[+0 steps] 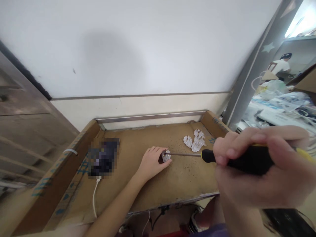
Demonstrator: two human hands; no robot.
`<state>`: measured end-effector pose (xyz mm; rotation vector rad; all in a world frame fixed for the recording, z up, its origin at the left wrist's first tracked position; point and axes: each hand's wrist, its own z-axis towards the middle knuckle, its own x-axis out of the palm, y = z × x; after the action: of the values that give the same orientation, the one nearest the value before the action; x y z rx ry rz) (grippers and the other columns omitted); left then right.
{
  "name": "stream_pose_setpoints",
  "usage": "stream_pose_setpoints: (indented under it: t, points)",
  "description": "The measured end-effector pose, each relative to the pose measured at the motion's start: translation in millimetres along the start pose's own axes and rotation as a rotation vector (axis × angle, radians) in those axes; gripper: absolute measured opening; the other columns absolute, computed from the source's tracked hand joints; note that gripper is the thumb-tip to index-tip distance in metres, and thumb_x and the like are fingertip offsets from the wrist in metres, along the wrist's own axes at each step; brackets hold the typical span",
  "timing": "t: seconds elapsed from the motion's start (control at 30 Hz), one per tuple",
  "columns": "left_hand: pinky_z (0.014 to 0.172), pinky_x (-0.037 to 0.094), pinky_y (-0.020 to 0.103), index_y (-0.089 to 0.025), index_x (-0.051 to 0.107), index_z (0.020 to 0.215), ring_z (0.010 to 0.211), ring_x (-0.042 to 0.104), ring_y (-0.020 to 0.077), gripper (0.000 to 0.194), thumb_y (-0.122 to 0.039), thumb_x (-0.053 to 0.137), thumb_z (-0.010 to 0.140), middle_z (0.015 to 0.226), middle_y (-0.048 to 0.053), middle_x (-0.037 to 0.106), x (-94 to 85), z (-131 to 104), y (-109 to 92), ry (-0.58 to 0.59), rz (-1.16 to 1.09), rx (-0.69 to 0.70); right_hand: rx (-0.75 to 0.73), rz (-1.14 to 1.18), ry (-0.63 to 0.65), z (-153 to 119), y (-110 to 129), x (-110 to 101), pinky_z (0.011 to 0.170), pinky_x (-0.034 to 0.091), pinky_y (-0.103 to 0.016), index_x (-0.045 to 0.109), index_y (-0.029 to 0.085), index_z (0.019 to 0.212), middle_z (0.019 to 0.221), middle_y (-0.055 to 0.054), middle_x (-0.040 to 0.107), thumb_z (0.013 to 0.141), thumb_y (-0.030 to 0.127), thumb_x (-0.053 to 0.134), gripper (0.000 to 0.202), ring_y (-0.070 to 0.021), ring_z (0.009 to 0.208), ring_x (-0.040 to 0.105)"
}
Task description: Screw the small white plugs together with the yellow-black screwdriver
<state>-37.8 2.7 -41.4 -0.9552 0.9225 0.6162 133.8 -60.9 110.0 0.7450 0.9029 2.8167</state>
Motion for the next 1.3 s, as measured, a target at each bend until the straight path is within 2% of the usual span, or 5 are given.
stream_pose_setpoints:
  t: [0.27,0.43,0.83,1.13,1.3]
  points:
    - [0.088,0.041,0.037,-0.019,0.059,0.109,0.100,0.056,0.0241,0.035,-0.038,0.061,0.080,0.105,0.005,0.066,-2.5,1.5,-2.2,0.026,-0.004,-0.007,0.091,-0.014,-0.232,10.9,-3.5,18.7,0.032,0.030,-0.023,0.047,0.021,0.064,0.044,0.007,0.046,0.079,0.023,0.054,0.017,-0.0085,0.033,0.041]
    - [0.089,0.042,0.037,-0.020,0.058,0.112,0.103,0.056,0.0246,0.037,-0.037,0.061,0.080,0.109,0.005,0.065,-2.7,1.4,-1.1,0.039,-0.038,-0.013,0.179,0.010,-0.201,24.6,-8.2,20.6,0.033,0.032,-0.024,0.050,0.020,0.067,0.047,0.006,0.045,0.081,0.043,0.054,0.027,-0.0102,0.035,0.044]
    - [0.087,0.043,0.037,-0.021,0.057,0.112,0.102,0.056,0.0240,0.036,-0.039,0.061,0.080,0.108,0.004,0.065,2.0,0.0,3.6,0.017,-0.053,0.016,0.071,-0.049,0.222,38.7,-21.3,23.8,0.051,0.046,-0.027,0.051,0.021,0.083,0.073,0.001,0.056,0.087,0.032,0.052,0.012,-0.0115,0.056,0.058]
    - [0.094,0.042,0.038,-0.024,0.049,0.124,0.110,0.055,0.0233,0.045,-0.034,0.060,0.081,0.120,0.005,0.061,4.6,-1.8,4.2,0.025,-0.149,0.033,-0.261,-0.766,0.814,82.0,-8.7,16.9,0.050,0.038,-0.024,0.052,0.024,0.105,0.067,0.002,0.054,0.086,0.032,0.051,0.020,-0.0120,0.056,0.053]
    - [0.092,0.043,0.038,-0.023,0.055,0.118,0.103,0.058,0.0227,0.038,-0.036,0.057,0.083,0.112,0.005,0.065,6.4,-0.7,5.4,0.027,-0.168,0.019,-0.310,-0.989,0.932,99.0,8.2,15.8,0.055,0.041,-0.027,0.058,0.020,0.090,0.064,-0.003,0.055,0.083,0.041,0.055,0.022,-0.0212,0.070,0.060]
